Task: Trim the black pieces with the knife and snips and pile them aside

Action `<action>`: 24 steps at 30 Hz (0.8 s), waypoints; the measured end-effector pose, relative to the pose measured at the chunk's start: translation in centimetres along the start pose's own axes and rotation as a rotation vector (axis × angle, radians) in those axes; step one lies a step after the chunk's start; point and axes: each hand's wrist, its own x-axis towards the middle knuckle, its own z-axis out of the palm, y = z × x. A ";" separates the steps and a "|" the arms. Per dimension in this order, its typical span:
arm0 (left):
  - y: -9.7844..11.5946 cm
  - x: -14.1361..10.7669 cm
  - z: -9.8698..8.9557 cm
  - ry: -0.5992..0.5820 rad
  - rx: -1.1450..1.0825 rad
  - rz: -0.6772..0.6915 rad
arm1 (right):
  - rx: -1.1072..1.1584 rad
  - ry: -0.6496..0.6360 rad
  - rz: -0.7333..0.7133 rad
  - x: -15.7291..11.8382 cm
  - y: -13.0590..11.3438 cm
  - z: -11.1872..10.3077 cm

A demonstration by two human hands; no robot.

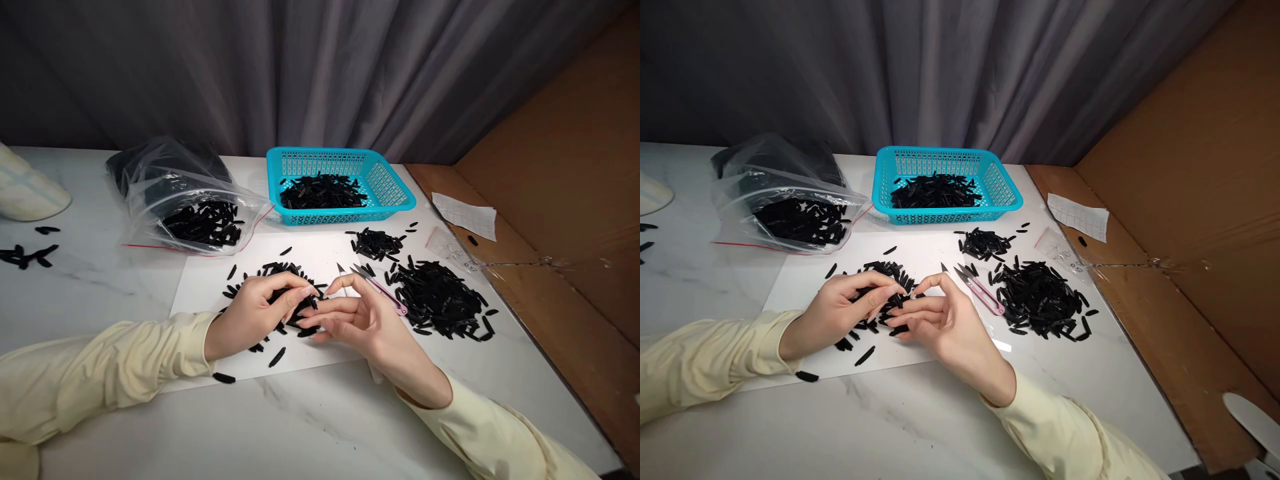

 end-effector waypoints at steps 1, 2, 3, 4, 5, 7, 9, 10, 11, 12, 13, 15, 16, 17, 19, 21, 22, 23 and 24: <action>0.1 0.0 0.0 0.009 -0.001 0.006 | -0.001 -0.014 0.028 0.0 -0.1 0.1; 0.1 -0.1 0.0 0.014 -0.001 0.017 | -0.008 -0.023 0.055 0.0 -0.1 0.2; 0.2 -0.1 0.0 0.018 0.000 0.031 | -0.016 -0.027 0.075 0.0 -0.1 0.3; 0.3 -0.1 0.0 0.021 0.003 0.050 | -0.022 -0.030 0.084 0.1 -0.1 0.4; 0.3 -0.1 0.0 0.026 0.009 0.070 | -0.024 -0.031 0.081 0.1 -0.1 0.4; 0.3 -0.2 0.0 0.039 0.026 0.100 | -0.022 -0.032 0.055 0.1 0.1 0.5; 0.2 -0.3 0.0 0.048 0.032 0.117 | -0.016 -0.029 0.019 0.1 0.3 0.4; 0.2 -0.3 0.0 0.048 0.030 0.121 | -0.014 -0.023 0.003 0.1 0.3 0.4; 0.1 -0.3 0.0 0.047 0.026 0.125 | -0.013 -0.017 -0.009 0.1 0.4 0.3; 0.0 -0.4 0.0 0.044 0.022 0.129 | -0.012 -0.010 -0.019 0.1 0.4 0.3; 0.0 -0.4 -0.1 0.042 0.020 0.135 | -0.012 -0.003 -0.028 0.1 0.4 0.2; -0.1 -0.5 -0.1 0.044 0.022 0.143 | -0.017 0.007 -0.042 0.0 0.4 0.2; -0.1 -0.6 -0.1 0.048 0.024 0.145 | -0.020 0.012 -0.050 0.0 0.3 0.2; -0.1 -0.6 -0.1 0.053 0.025 0.148 | -0.026 0.018 -0.061 0.0 0.3 0.2; -0.1 -0.7 -0.1 0.063 0.025 0.154 | -0.047 0.031 -0.081 0.0 0.3 0.3; -0.1 -0.7 -0.1 0.067 0.023 0.165 | -0.079 0.045 -0.103 0.0 0.4 0.3; -0.1 -0.7 0.0 0.068 0.022 0.173 | -0.098 0.051 -0.116 -0.1 0.4 0.3; -0.1 -0.7 0.0 0.069 0.022 0.181 | -0.120 0.058 -0.132 -0.1 0.4 0.4; -0.1 -0.6 0.0 0.069 0.024 0.187 | -0.145 0.068 -0.155 -0.2 0.5 0.4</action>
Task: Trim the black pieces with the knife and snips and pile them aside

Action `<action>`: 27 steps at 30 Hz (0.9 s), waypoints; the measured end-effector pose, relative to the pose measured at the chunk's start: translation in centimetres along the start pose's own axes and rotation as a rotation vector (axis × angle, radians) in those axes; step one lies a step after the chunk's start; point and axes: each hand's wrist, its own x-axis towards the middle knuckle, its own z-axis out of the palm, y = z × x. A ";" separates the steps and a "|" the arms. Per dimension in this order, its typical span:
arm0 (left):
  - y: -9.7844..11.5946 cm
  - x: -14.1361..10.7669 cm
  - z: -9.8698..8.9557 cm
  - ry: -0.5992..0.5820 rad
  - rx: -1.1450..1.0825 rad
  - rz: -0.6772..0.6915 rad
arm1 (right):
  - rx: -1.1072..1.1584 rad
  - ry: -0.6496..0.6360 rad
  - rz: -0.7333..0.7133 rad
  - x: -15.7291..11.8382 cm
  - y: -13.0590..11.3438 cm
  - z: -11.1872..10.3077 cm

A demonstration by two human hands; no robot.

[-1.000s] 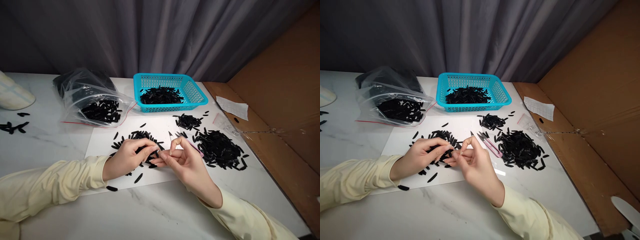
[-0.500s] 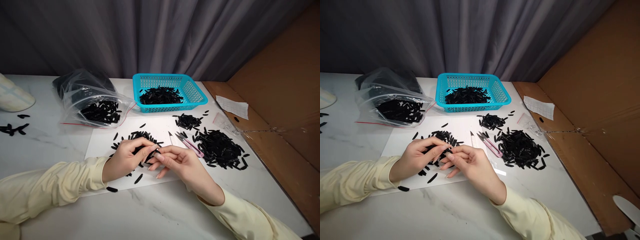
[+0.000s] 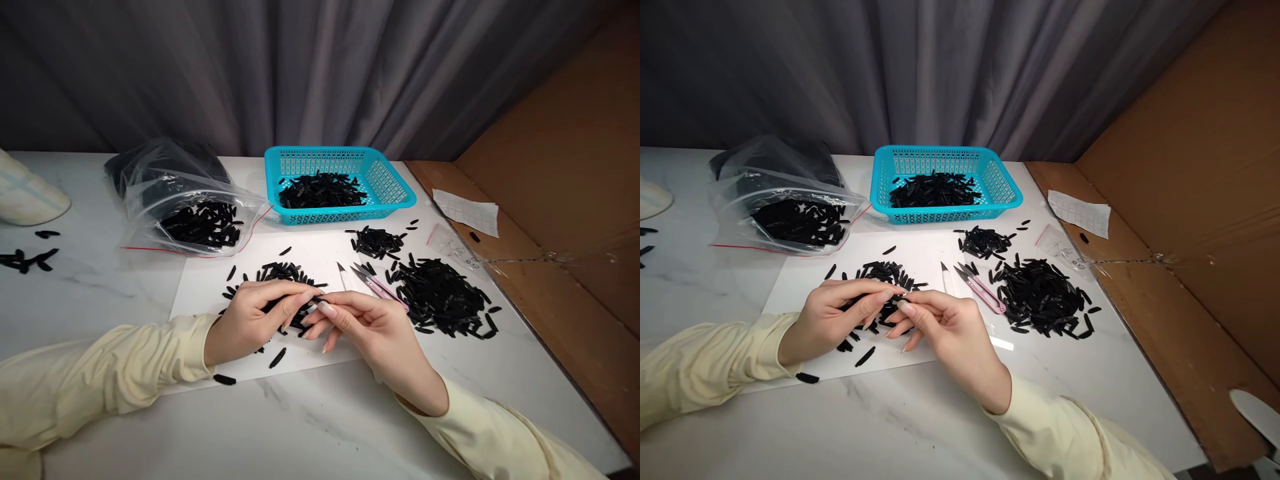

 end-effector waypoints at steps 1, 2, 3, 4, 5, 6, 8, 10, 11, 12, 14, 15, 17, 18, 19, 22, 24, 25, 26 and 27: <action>0.0 0.0 0.0 0.000 0.002 0.004 | -0.031 0.012 -0.028 -0.1 0.0 0.0; 0.0 0.0 0.0 0.000 0.004 0.011 | -0.074 0.025 -0.063 -0.2 0.0 0.0; -0.1 0.0 0.0 0.000 0.007 0.020 | -0.130 0.039 -0.107 -0.3 0.1 0.0; -0.1 0.0 0.1 0.000 0.012 0.031 | -0.200 0.051 -0.158 -0.4 0.1 -0.1; -0.2 0.0 0.1 -0.002 0.017 0.042 | -0.281 0.062 -0.216 -0.5 0.2 -0.1; -0.2 0.0 0.1 -0.006 0.021 0.055 | -0.366 0.070 -0.283 -0.6 0.3 -0.2; -0.3 -0.1 0.1 -0.019 0.024 0.078 | -0.532 0.088 -0.418 -0.8 0.5 -0.2; -0.4 -0.2 0.1 -0.030 0.025 0.080 | -0.650 0.107 -0.512 -1.0 0.6 -0.2; -0.4 -0.2 0.0 -0.035 0.027 0.074 | -0.682 0.114 -0.533 -1.0 0.6 -0.2; -0.3 -0.1 0.0 -0.043 0.028 0.068 | -0.691 0.122 -0.534 -1.0 0.6 -0.2; -0.2 -0.1 0.0 -0.069 0.031 0.069 | -0.643 0.144 -0.483 -1.0 0.5 0.0; -0.2 0.0 -0.1 -0.078 0.035 0.082 | -0.590 0.156 -0.429 -1.0 0.4 0.0; -0.1 0.1 -0.1 -0.077 0.056 0.128 | -0.444 0.151 -0.296 -0.9 0.2 0.2; -0.1 0.1 0.0 -0.068 0.072 0.151 | -0.363 0.134 -0.233 -0.9 0.1 0.2; -0.1 0.1 0.0 -0.057 0.088 0.168 | -0.287 0.111 -0.176 -0.8 0.0 0.3; -0.2 0.2 0.0 -0.040 0.120 0.184 | -0.109 0.055 -0.060 -0.6 -0.1 0.3; -0.4 0.2 0.1 -0.039 0.121 0.184 | -0.029 0.040 -0.005 -0.4 -0.2 0.3; -0.5 0.2 0.1 -0.040 0.116 0.185 | 0.002 0.035 0.016 -0.3 -0.3 0.2; -0.6 0.1 0.1 -0.046 0.108 0.184 | 0.027 0.031 0.035 -0.3 -0.4 0.2; -0.7 0.1 0.1 -0.056 0.099 0.181 | 0.049 0.026 0.054 -0.2 -0.4 0.1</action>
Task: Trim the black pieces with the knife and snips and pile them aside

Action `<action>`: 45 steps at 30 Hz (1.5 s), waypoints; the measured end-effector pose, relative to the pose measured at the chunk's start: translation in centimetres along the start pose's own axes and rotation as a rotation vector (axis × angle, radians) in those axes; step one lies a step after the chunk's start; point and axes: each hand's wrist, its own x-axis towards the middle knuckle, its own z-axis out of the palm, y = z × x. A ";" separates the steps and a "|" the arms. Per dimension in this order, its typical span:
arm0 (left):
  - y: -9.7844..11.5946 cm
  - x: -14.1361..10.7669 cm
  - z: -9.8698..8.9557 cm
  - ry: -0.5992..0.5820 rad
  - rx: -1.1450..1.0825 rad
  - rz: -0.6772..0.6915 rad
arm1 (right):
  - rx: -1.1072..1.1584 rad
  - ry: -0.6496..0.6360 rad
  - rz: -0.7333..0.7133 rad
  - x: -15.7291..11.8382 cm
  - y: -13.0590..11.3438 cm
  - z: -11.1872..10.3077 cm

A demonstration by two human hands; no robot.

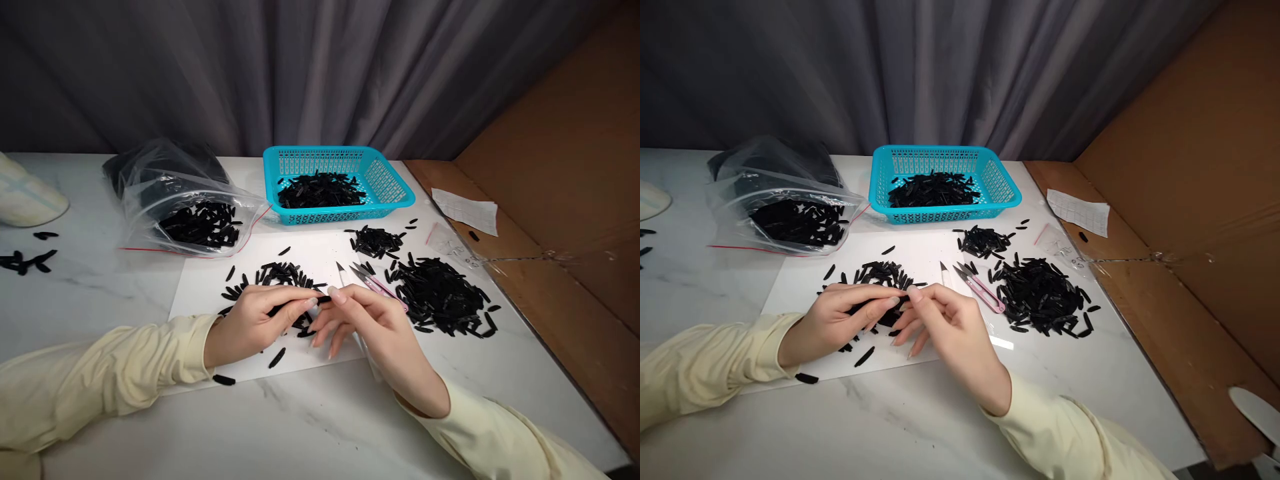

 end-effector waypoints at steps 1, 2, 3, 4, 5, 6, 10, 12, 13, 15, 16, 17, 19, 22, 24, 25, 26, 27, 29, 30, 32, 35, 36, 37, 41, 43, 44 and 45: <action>-0.1 0.0 0.0 -0.012 -0.010 -0.003 | 0.019 -0.007 0.019 0.1 -0.1 -0.1; -0.1 0.0 0.0 -0.023 -0.019 -0.005 | 0.038 -0.017 0.036 0.1 -0.1 -0.1; -0.1 0.0 0.0 -0.035 -0.027 -0.006 | 0.057 -0.031 0.054 0.2 -0.2 -0.2; -0.1 0.0 0.0 -0.044 -0.034 -0.007 | 0.078 -0.045 0.070 0.2 -0.2 -0.3; 0.0 0.0 -0.1 -0.050 -0.039 -0.010 | 0.098 -0.061 0.084 0.2 -0.2 -0.3; 0.0 0.0 -0.1 -0.054 -0.043 -0.013 | 0.116 -0.078 0.096 0.2 -0.2 -0.4; 0.3 0.1 -0.1 -0.057 -0.066 -0.029 | 0.169 -0.120 0.132 0.3 -0.3 -0.4; 0.3 0.1 0.0 -0.060 -0.081 -0.047 | 0.188 -0.131 0.145 0.3 -0.3 -0.4; 0.3 0.1 0.0 -0.063 -0.090 -0.060 | 0.197 -0.136 0.147 0.3 -0.3 -0.4; 0.2 0.1 0.0 -0.072 -0.115 -0.097 | 0.209 -0.143 0.146 0.4 -0.3 -0.4; 0.2 0.2 -0.1 -0.078 -0.132 -0.123 | 0.212 -0.141 0.140 0.5 -0.3 -0.4; 0.2 0.2 -0.1 -0.084 -0.151 -0.155 | 0.211 -0.138 0.133 0.5 -0.3 -0.5; 0.2 0.2 -0.2 -0.090 -0.189 -0.218 | 0.209 -0.127 0.120 0.5 -0.2 -0.6; 0.2 0.3 -0.2 -0.075 -0.226 -0.253 | 0.203 -0.129 0.106 0.5 -0.1 -0.7; 0.3 0.3 -0.2 -0.061 -0.237 -0.252 | 0.205 -0.135 0.093 0.5 -0.1 -0.7; 0.3 0.3 -0.2 -0.055 -0.242 -0.254 | 0.205 -0.137 0.086 0.5 -0.1 -0.7; 0.3 0.3 -0.2 -0.052 -0.243 -0.260 | 0.205 -0.137 0.081 0.5 -0.1 -0.7; 0.3 0.2 -0.2 -0.049 -0.240 -0.268 | 0.202 -0.137 0.077 0.5 -0.1 -0.6; 0.4 0.1 -0.2 -0.041 -0.218 -0.283 | 0.189 -0.132 0.072 0.6 -0.2 -0.6; 0.4 0.1 -0.2 -0.036 -0.204 -0.287 | 0.180 -0.128 0.070 0.7 -0.2 -0.6; 0.4 0.0 -0.2 -0.031 -0.189 -0.297 | 0.165 -0.118 0.065 0.7 -0.1 -0.6; 0.3 0.0 -0.2 -0.039 -0.198 -0.327 | 0.155 -0.105 0.059 0.8 0.0 -0.7; 0.3 -0.1 -0.2 -0.045 -0.201 -0.339 | 0.156 -0.100 0.058 0.8 0.1 -0.7; 0.2 -0.1 -0.2 -0.050 -0.204 -0.348 | 0.158 -0.095 0.058 0.8 0.1 -0.7; 0.1 -0.2 -0.2 -0.062 -0.205 -0.365 | 0.161 -0.091 0.055 0.8 0.1 -0.6; 0.2 -0.2 -0.2 -0.068 -0.203 -0.369 | 0.157 -0.090 0.055 0.8 0.1 -0.7; 0.2 -0.1 -0.3 -0.072 -0.203 -0.371 | 0.156 -0.090 0.056 0.8 0.1 -0.7; 0.2 -0.1 -0.3 -0.074 -0.203 -0.375 | 0.155 -0.090 0.056 0.8 0.1 -0.7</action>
